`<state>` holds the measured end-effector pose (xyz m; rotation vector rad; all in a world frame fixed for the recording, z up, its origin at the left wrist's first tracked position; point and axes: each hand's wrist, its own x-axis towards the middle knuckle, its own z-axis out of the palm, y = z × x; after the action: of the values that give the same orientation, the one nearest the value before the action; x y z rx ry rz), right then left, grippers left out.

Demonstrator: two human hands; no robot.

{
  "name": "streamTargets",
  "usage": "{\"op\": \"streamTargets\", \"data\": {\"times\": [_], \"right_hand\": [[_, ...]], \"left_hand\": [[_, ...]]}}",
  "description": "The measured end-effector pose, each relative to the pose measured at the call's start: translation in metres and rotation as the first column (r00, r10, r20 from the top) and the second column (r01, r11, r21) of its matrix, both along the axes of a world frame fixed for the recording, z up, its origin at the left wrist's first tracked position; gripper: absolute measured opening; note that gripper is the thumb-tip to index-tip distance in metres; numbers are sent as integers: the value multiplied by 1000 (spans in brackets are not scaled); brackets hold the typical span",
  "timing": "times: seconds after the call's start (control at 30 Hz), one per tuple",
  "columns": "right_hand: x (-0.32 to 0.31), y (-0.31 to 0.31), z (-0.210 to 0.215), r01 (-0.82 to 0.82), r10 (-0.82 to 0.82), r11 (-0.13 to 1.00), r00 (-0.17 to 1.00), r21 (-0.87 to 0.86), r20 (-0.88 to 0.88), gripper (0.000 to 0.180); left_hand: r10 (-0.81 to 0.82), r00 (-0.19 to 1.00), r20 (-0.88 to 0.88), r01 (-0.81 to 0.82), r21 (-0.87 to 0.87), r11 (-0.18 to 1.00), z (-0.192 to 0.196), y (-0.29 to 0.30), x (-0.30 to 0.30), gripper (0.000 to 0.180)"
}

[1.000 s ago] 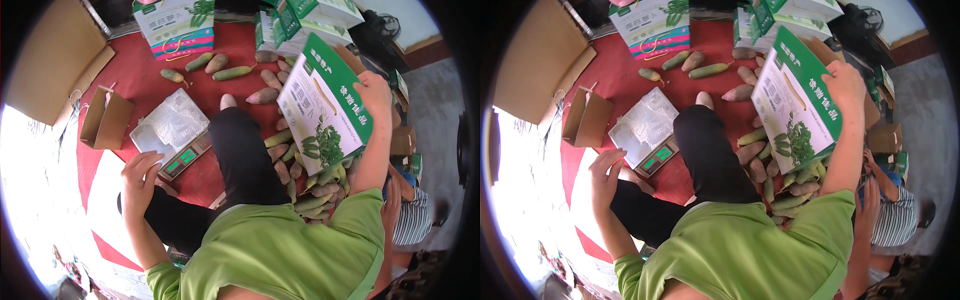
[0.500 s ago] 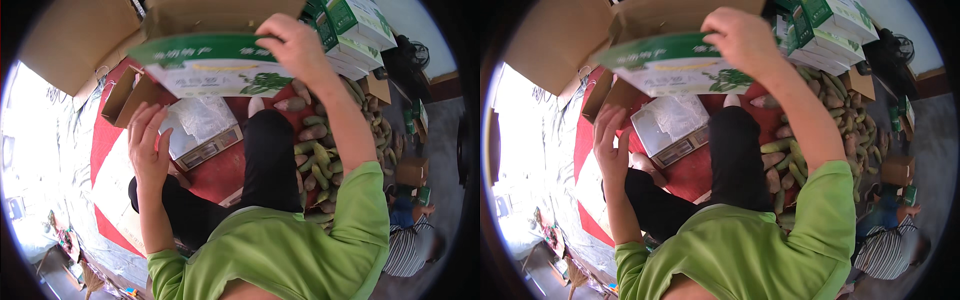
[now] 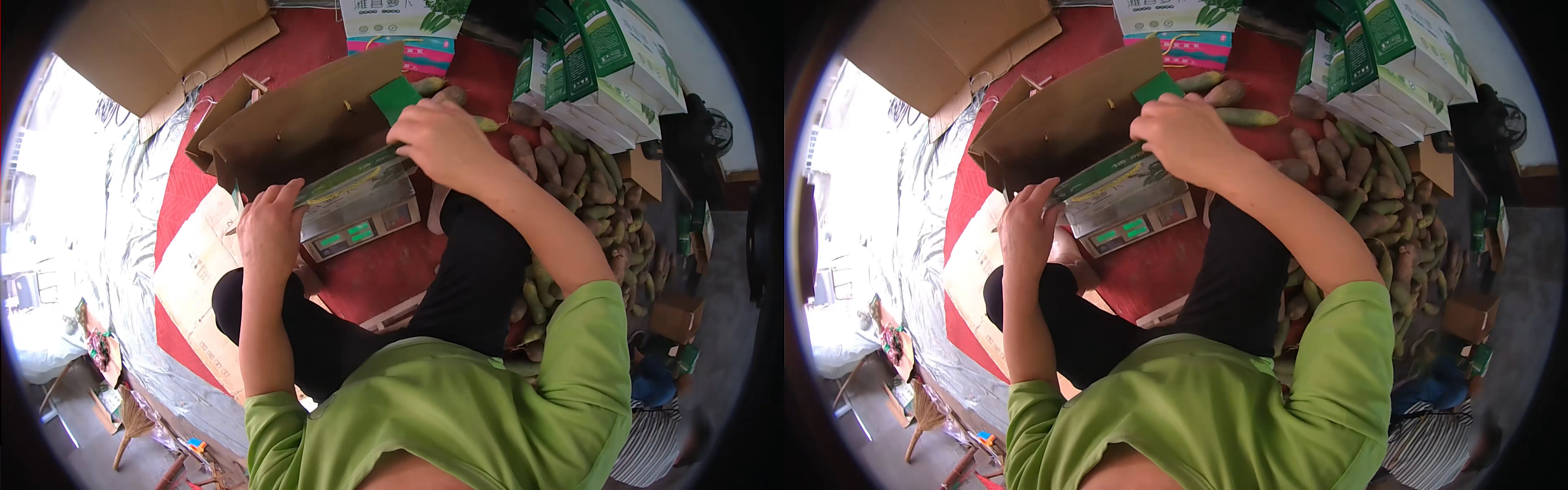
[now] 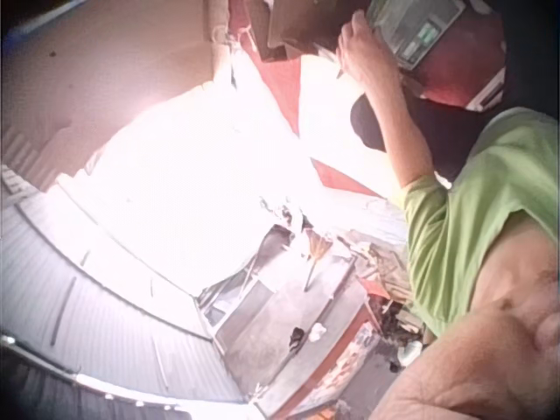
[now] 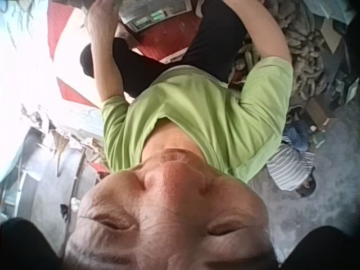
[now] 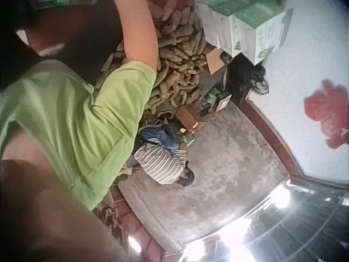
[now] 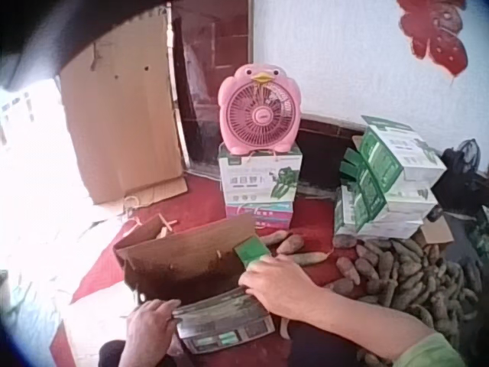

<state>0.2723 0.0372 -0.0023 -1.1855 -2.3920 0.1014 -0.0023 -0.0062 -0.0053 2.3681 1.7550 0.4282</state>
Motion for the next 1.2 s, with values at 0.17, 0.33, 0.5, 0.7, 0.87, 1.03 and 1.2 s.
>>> {"op": "streamTargets", "data": {"times": [0.17, 0.33, 0.5, 0.7, 0.87, 1.03, 1.2], "right_hand": [[45, -1, 5, 162, -155, 987, 957, 8, -244, 10], [88, -27, -5, 340, -414, 903, 852, -262, -321, 12], [120, -66, -72, 419, -560, 823, 715, -384, -419, 14], [115, -128, -175, 591, -711, 641, 698, -490, -89, 13], [144, -180, -236, 827, -815, 432, 529, -360, 238, 32], [192, -215, -232, 978, -816, 123, 195, -166, 545, 70], [222, -249, -240, 937, -607, -109, 201, -331, 769, 75]], "left_hand": [[79, 997, 18, -78, -35, 996, -3, 11, 9, 45], [59, 997, -52, -57, 42, 998, -11, 15, 6, 20], [78, 990, -115, -75, 24, 997, -11, 16, 11, 11], [20, 990, -143, -14, 48, 999, -17, 14, 4, 11], [7, 994, -111, -1, 60, 998, -19, 13, 4, 9], [-31, 997, -75, 39, 99, 994, -18, 13, 2, 8], [-11, 999, -50, 15, 66, 998, -18, 12, 2, 8]]}}
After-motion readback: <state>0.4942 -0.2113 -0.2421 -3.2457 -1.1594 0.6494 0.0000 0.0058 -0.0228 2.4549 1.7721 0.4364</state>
